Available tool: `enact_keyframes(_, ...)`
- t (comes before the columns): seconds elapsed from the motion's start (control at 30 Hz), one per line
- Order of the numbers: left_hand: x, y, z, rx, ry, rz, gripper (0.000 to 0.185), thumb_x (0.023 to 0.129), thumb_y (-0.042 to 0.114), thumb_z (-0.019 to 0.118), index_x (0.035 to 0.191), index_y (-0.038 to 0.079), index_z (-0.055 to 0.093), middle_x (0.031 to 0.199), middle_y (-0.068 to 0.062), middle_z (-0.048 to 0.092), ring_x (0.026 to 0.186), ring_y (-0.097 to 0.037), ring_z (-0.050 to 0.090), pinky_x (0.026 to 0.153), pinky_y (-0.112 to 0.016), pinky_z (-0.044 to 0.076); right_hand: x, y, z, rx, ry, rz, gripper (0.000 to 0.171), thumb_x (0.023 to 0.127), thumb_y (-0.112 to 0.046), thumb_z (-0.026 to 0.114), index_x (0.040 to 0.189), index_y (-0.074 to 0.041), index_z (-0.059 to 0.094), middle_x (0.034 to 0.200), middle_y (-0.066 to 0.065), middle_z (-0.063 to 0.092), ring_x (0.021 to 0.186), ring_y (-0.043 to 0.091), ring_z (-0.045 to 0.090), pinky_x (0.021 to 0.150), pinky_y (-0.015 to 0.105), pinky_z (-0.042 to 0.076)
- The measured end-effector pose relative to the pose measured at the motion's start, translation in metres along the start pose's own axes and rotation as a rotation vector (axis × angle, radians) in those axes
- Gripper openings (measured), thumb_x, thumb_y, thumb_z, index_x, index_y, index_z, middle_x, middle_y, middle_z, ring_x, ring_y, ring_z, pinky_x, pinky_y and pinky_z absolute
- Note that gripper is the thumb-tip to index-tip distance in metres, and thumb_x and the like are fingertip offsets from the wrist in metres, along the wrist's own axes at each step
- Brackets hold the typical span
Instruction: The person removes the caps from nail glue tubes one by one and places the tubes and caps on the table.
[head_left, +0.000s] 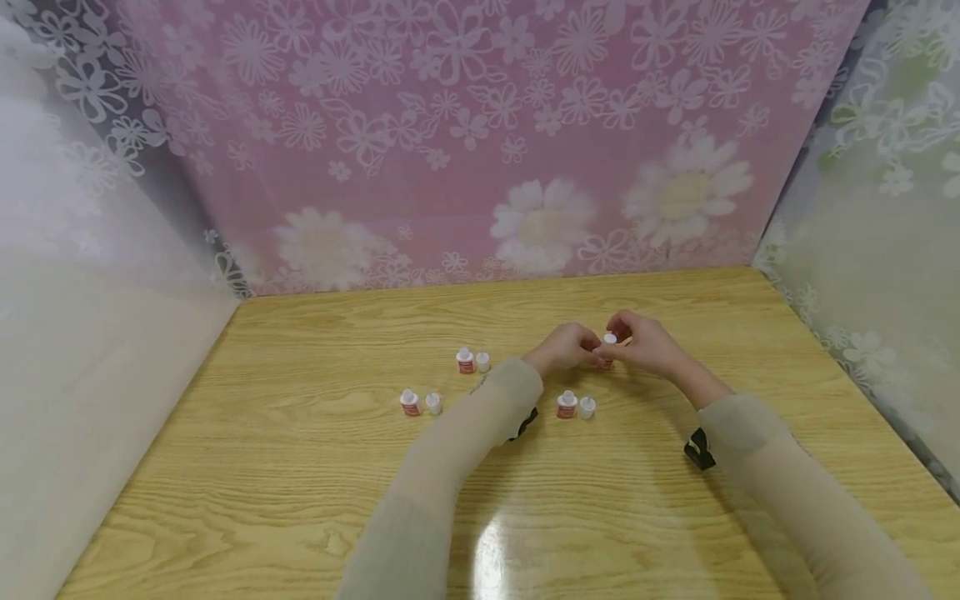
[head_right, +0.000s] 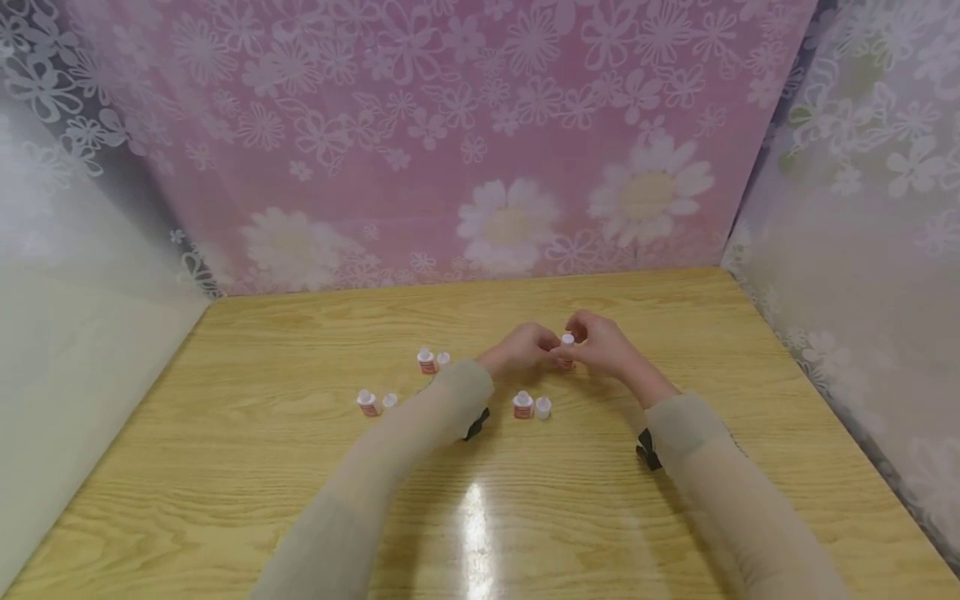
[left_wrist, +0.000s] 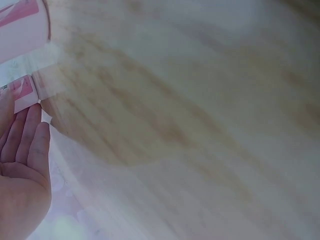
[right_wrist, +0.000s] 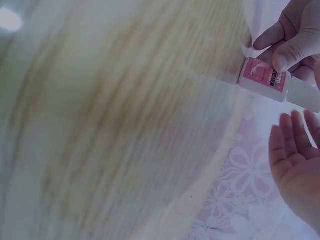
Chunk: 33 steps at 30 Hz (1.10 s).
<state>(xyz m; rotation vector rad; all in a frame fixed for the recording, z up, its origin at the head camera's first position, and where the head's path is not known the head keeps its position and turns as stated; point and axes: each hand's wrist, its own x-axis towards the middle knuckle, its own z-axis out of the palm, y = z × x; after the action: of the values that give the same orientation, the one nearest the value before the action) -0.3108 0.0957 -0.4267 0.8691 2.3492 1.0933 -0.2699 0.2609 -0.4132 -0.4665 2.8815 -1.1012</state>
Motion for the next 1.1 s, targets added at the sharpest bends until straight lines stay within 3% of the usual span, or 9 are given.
enact_keyframes(0.17,0.0000,0.0002,0.0006,0.011,0.009,-0.005,0.013,0.081,0.015,0.065,0.091,0.009,0.070,0.078,0.005,0.065,0.077,-0.003,0.055,0.070,-0.016,0.040,0.0005,-0.0028,-0.0004,-0.034,0.025,-0.023,0.024,0.080,-0.023,0.068,0.085,-0.004,0.053,0.080,0.007,0.055,0.078,0.022,0.054,0.060,0.032,0.043)
enact_keyframes(0.4,0.0017,-0.0010,0.0003,0.010,0.000,-0.017,0.014,0.079,0.020,0.066,0.089,0.011,0.070,0.077,0.008,0.064,0.075,-0.003,0.055,0.068,-0.017,0.041,-0.0010,-0.0077,-0.0047,-0.026,0.006,-0.103,0.015,0.082,-0.013,0.065,0.088,-0.001,0.059,0.083,0.008,0.059,0.079,0.023,0.055,0.066,0.035,0.046)
enact_keyframes(0.6,0.0022,-0.0010,0.0008,0.026,0.005,-0.029,0.013,0.079,0.021,0.067,0.087,0.012,0.070,0.077,0.008,0.064,0.076,-0.003,0.054,0.069,-0.017,0.041,-0.0020,-0.0078,-0.0056,-0.004,-0.019,-0.096,0.029,0.083,-0.012,0.063,0.104,0.006,0.056,0.096,0.016,0.059,0.089,0.029,0.054,0.073,0.040,0.046)
enact_keyframes(0.8,0.0020,-0.0025,0.0013,0.035,0.015,-0.021,0.012,0.081,0.018,0.065,0.089,0.011,0.070,0.078,0.007,0.064,0.073,-0.004,0.052,0.067,-0.017,0.040,-0.0015,-0.0078,-0.0041,-0.075,0.028,-0.021,0.032,0.078,-0.029,0.068,0.086,-0.002,0.054,0.080,0.009,0.055,0.074,0.023,0.051,0.059,0.032,0.042)
enact_keyframes(0.93,0.0022,-0.0026,0.0008,0.034,0.014,-0.013,0.012,0.081,0.017,0.065,0.090,0.010,0.070,0.077,0.007,0.063,0.070,-0.004,0.050,0.065,-0.017,0.040,-0.0016,-0.0079,-0.0035,-0.121,0.059,-0.036,0.030,0.078,-0.029,0.069,0.078,-0.004,0.052,0.074,0.007,0.055,0.067,0.020,0.049,0.057,0.031,0.038)
enact_keyframes(1.1,0.0029,-0.0032,0.0010,0.034,0.015,-0.012,0.012,0.080,0.018,0.066,0.089,0.011,0.070,0.076,0.007,0.063,0.071,-0.004,0.052,0.065,-0.017,0.041,-0.0012,-0.0073,-0.0024,-0.125,0.057,-0.061,0.023,0.080,-0.023,0.067,0.081,-0.004,0.056,0.076,0.006,0.057,0.071,0.021,0.052,0.060,0.034,0.042)
